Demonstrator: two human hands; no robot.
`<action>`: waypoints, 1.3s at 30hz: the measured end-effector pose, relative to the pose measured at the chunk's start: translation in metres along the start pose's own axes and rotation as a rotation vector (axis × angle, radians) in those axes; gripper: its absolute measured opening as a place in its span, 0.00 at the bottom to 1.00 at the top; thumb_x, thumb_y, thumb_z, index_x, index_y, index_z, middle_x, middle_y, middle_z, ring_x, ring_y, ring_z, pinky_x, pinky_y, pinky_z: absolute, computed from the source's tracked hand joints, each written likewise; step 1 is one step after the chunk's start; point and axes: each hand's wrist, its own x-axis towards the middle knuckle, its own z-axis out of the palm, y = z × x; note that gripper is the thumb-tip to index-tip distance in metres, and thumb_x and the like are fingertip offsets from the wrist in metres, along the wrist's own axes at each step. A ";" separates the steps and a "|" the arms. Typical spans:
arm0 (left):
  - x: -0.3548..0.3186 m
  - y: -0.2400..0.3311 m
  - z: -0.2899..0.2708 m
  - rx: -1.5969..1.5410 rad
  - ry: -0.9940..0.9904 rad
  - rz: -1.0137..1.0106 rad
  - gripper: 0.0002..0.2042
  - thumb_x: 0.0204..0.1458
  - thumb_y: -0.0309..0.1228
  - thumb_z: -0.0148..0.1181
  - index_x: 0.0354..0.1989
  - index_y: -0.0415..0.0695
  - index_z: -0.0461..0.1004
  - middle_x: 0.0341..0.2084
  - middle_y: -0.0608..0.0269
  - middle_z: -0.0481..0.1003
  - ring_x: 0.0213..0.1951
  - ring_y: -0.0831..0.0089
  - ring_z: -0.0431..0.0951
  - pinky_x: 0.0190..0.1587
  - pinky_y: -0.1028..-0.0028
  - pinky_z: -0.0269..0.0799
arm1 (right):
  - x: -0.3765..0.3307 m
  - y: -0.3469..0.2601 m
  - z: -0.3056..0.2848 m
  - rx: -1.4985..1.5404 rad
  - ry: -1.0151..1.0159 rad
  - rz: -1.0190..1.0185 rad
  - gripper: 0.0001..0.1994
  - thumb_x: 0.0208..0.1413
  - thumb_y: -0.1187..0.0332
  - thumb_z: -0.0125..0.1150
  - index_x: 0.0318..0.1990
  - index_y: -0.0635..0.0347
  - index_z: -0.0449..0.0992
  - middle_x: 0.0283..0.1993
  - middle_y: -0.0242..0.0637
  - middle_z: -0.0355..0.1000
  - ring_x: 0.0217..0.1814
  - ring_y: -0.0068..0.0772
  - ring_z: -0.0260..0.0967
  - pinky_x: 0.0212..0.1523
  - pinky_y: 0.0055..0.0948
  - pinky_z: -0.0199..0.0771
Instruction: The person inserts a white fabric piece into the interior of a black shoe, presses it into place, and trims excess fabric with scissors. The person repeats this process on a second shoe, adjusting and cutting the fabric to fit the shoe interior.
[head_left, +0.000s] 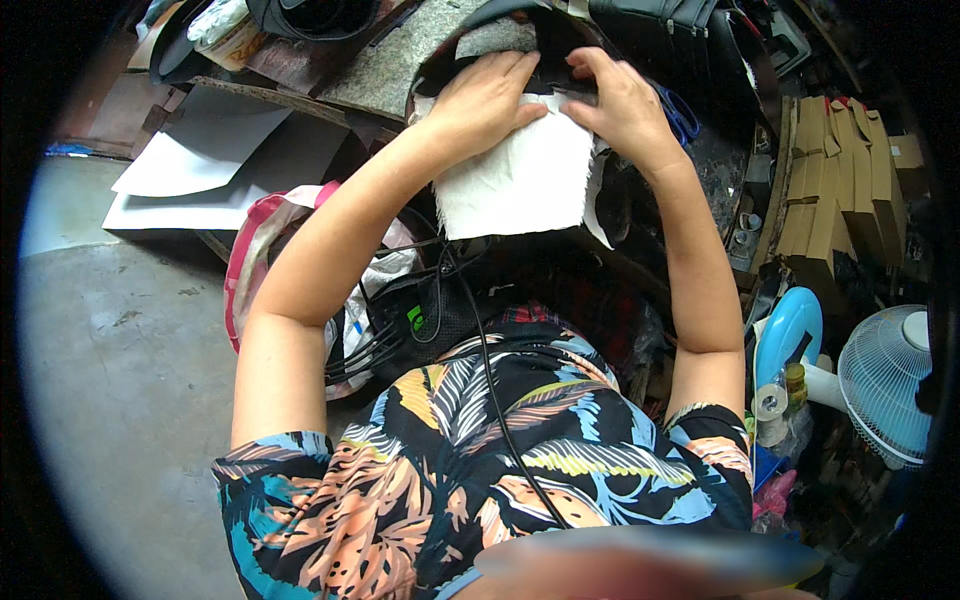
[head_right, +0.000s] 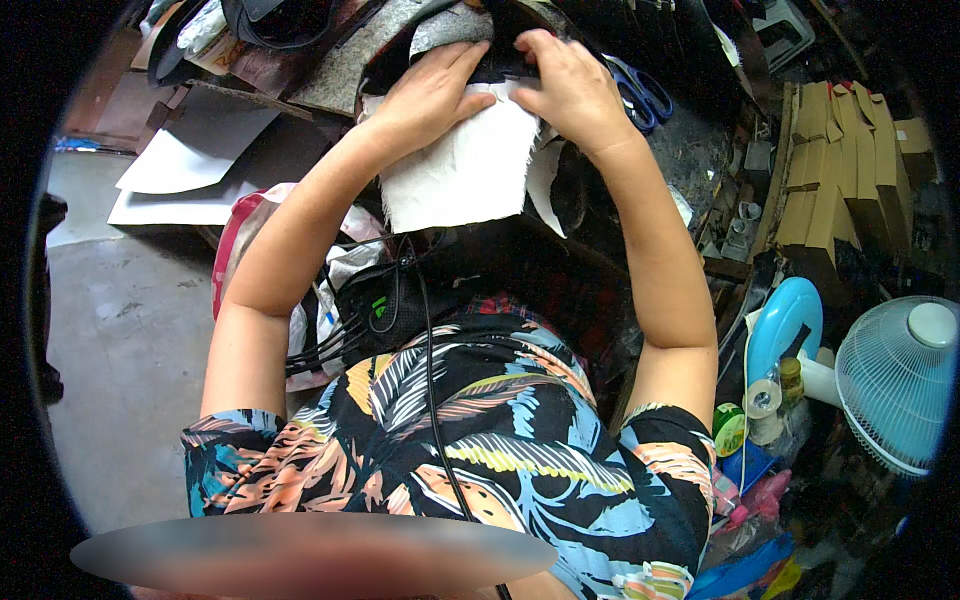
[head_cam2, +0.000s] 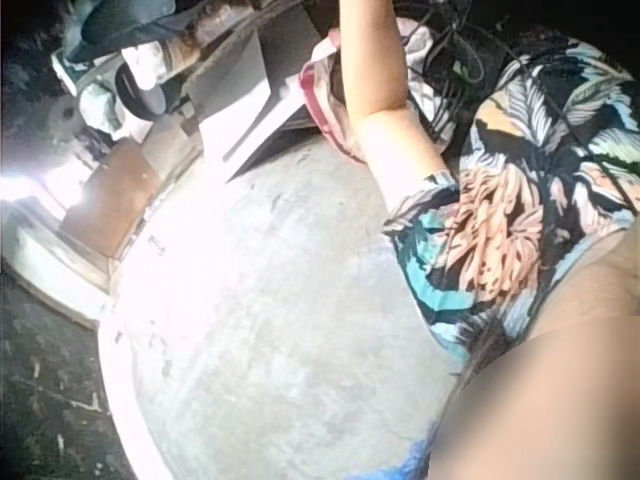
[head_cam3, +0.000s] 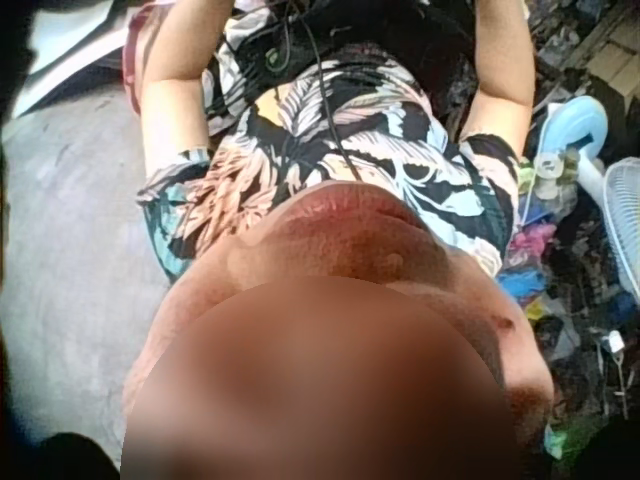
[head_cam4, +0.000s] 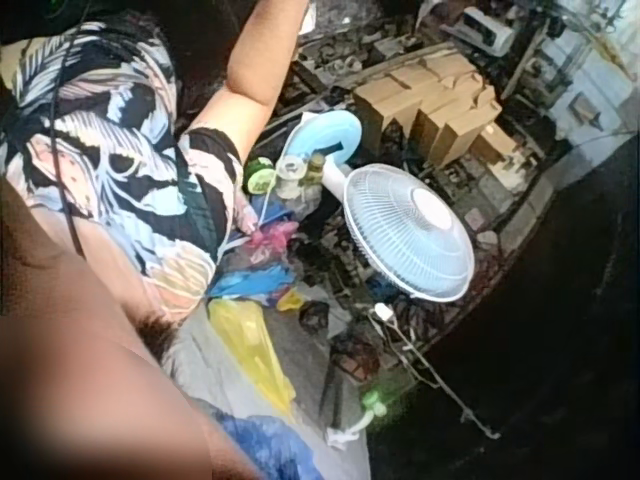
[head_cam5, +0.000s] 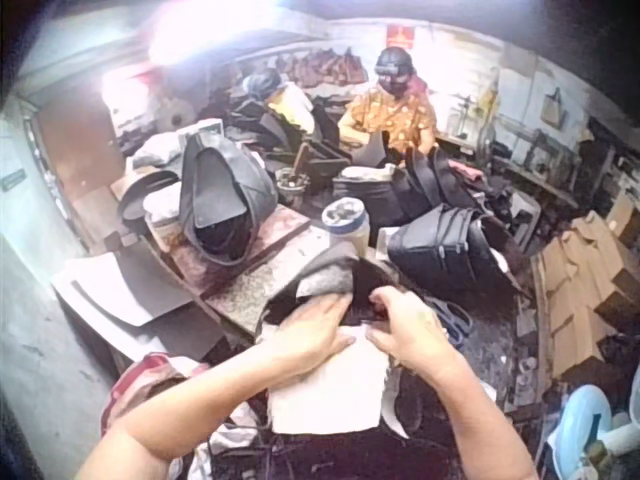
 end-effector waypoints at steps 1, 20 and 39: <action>-0.005 -0.001 0.004 -0.034 0.044 0.023 0.34 0.56 0.45 0.62 0.66 0.39 0.62 0.63 0.41 0.64 0.62 0.46 0.66 0.65 0.59 0.62 | -0.003 0.007 0.004 0.068 0.025 -0.036 0.28 0.47 0.61 0.72 0.57 0.54 0.72 0.51 0.39 0.77 0.55 0.42 0.74 0.56 0.38 0.74; -0.001 0.019 -0.023 -0.229 -0.331 0.405 0.20 0.55 0.29 0.61 0.58 0.54 0.74 0.55 0.56 0.74 0.51 0.58 0.75 0.56 0.62 0.72 | -0.015 0.034 0.024 0.471 -0.010 0.091 0.23 0.55 0.69 0.66 0.59 0.58 0.72 0.58 0.43 0.75 0.62 0.38 0.72 0.63 0.36 0.70; 0.058 -0.009 0.023 -0.030 -0.039 -0.016 0.07 0.47 0.26 0.60 0.33 0.39 0.82 0.37 0.49 0.79 0.41 0.50 0.81 0.47 0.59 0.77 | -0.024 0.012 0.032 -0.087 0.121 -0.110 0.15 0.53 0.67 0.68 0.49 0.41 0.82 0.57 0.29 0.75 0.58 0.34 0.72 0.57 0.34 0.77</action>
